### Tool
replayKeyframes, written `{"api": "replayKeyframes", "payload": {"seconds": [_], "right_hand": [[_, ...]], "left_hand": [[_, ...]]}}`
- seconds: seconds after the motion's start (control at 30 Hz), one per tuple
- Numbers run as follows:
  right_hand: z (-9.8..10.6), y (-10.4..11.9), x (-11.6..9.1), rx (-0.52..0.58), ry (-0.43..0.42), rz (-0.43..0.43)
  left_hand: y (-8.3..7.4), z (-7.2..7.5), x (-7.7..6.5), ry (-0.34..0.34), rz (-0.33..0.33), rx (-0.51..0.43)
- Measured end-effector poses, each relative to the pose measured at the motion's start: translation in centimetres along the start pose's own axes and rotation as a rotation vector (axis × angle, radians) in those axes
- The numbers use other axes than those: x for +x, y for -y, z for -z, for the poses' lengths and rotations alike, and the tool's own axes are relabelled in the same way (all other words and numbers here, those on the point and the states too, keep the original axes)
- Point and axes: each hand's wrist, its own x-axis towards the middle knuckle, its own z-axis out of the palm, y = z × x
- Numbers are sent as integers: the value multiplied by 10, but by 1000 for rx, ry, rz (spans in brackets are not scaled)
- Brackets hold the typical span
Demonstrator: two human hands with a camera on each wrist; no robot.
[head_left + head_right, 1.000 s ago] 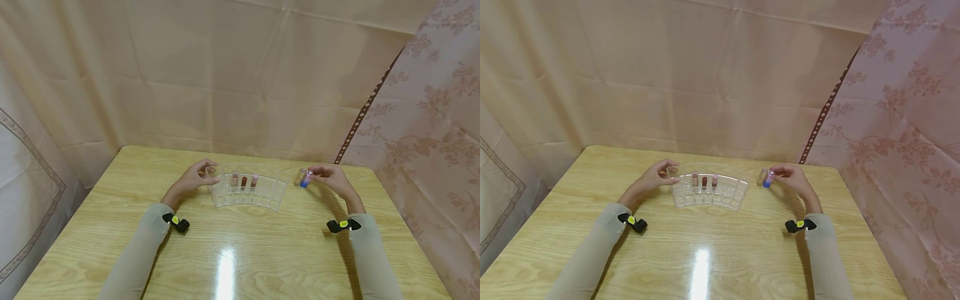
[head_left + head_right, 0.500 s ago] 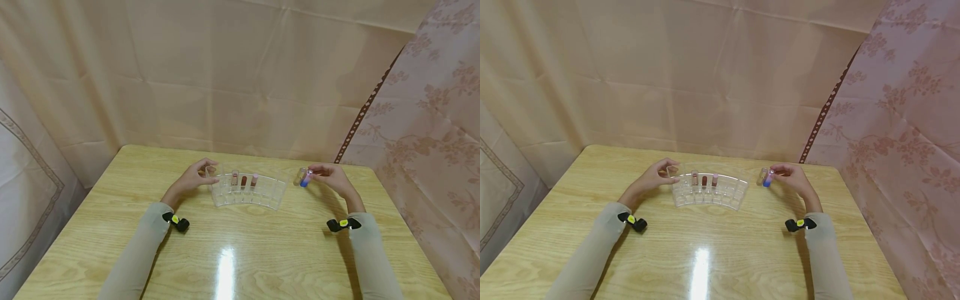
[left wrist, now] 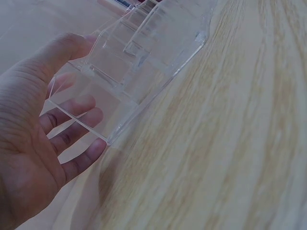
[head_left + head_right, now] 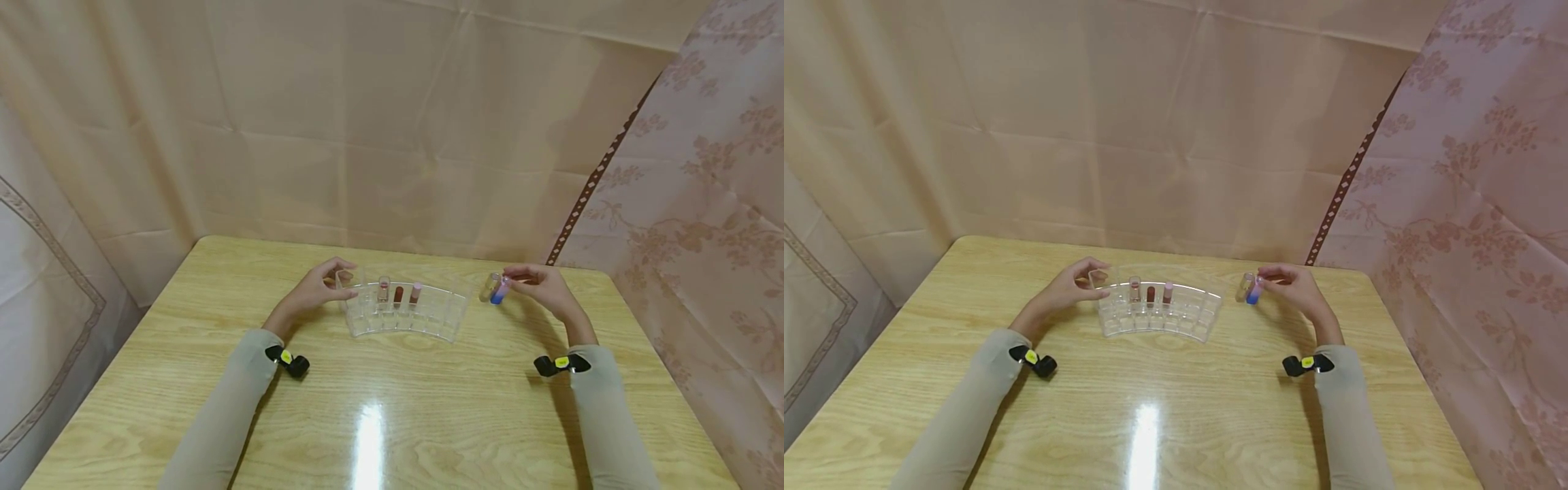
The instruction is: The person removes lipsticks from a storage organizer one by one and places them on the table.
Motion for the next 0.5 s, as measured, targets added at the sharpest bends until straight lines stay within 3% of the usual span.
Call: {"api": "replayKeyframes", "payload": {"seconds": [0.5], "right_hand": [[-4,30,7,5,-74,121]], "left_hand": [[1,0,1,1,-9,-21]]}}
